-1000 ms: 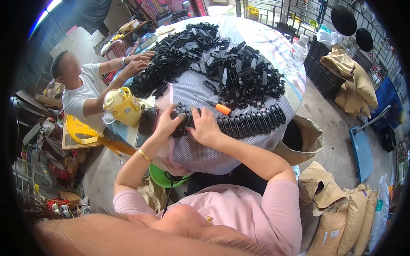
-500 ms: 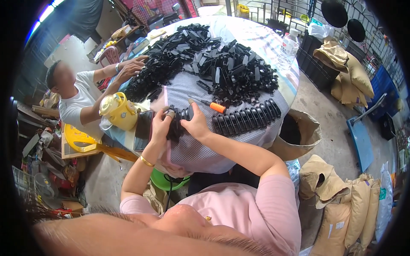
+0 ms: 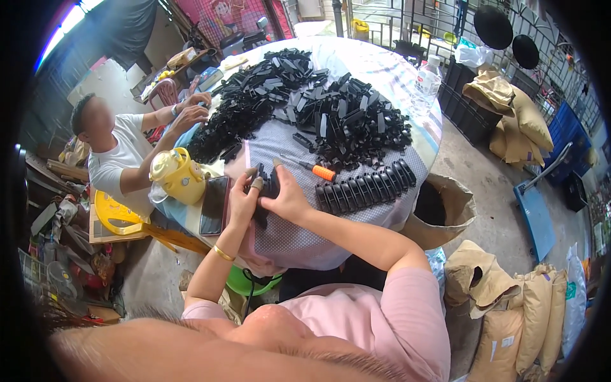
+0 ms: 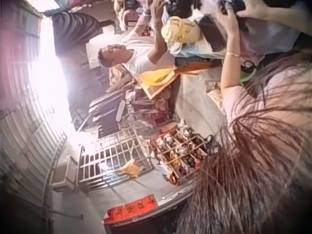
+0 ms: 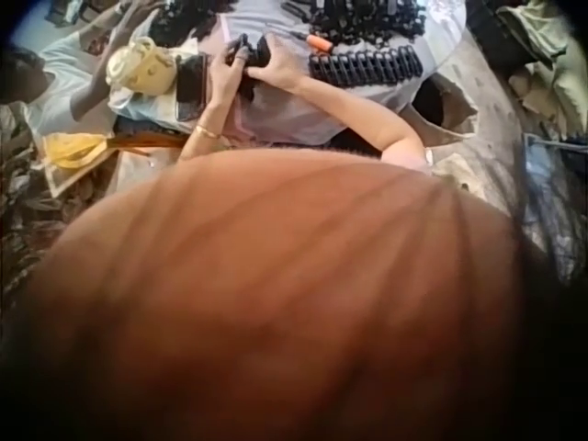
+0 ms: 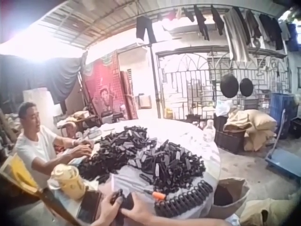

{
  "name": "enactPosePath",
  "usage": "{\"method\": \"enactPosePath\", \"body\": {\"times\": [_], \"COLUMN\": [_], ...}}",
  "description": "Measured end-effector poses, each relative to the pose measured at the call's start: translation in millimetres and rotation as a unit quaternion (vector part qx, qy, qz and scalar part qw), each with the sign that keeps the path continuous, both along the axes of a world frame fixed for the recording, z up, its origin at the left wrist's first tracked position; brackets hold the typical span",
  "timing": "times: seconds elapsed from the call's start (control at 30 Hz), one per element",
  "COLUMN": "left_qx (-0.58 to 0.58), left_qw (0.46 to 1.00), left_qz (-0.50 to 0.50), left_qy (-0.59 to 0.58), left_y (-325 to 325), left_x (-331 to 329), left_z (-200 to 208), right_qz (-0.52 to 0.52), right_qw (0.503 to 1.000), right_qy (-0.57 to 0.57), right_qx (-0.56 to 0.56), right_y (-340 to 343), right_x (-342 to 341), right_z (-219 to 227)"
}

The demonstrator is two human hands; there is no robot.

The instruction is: The person assembles plastic components by hand, fitting small pieces into plastic casings and connecting the assembled units into a linked chain on the table.

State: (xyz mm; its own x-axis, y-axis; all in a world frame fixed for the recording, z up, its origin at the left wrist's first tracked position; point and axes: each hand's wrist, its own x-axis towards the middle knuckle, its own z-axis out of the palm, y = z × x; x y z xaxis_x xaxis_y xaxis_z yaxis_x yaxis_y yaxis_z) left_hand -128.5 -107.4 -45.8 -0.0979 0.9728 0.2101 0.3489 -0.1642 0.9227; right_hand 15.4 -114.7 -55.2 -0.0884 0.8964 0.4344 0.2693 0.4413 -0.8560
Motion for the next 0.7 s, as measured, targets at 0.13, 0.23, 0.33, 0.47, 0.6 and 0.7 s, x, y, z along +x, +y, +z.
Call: {"method": "enactPosePath", "body": {"times": [0.13, 0.23, 0.33, 0.47, 0.6, 0.7], "left_qx": [0.041, 0.052, 0.031, -0.033, -0.025, -0.057], "left_qw": [0.989, 0.982, 0.987, 0.999, 0.998, 0.994], "left_qz": [0.006, 0.004, -0.015, -0.034, -0.038, -0.045], "left_qy": [0.144, 0.18, 0.154, 0.023, -0.04, -0.082], "left_y": [-0.8, -6.2, -0.3, 5.3, 8.4, 4.8], "left_x": [0.7, 1.2, -4.2, 1.5, -2.2, -2.8], "left_z": [2.8, 8.1, 4.4, 3.8, -6.3, -0.7], "right_qz": [0.089, 0.071, 0.04, 0.026, 0.008, 0.028], "right_qw": [0.984, 0.946, 0.958, 0.988, 0.994, 0.997], "right_qy": [-0.146, -0.317, -0.281, -0.143, -0.101, -0.07], "right_qx": [0.052, 0.016, 0.032, 0.054, 0.047, 0.027], "right_y": [-6.6, -24.3, -23.4, -14.2, -14.6, -16.8], "right_x": [12.7, 11.7, 5.6, 4.6, 3.8, 7.0], "right_z": [8.6, 31.0, 21.0, 6.1, 2.9, 7.1]}}
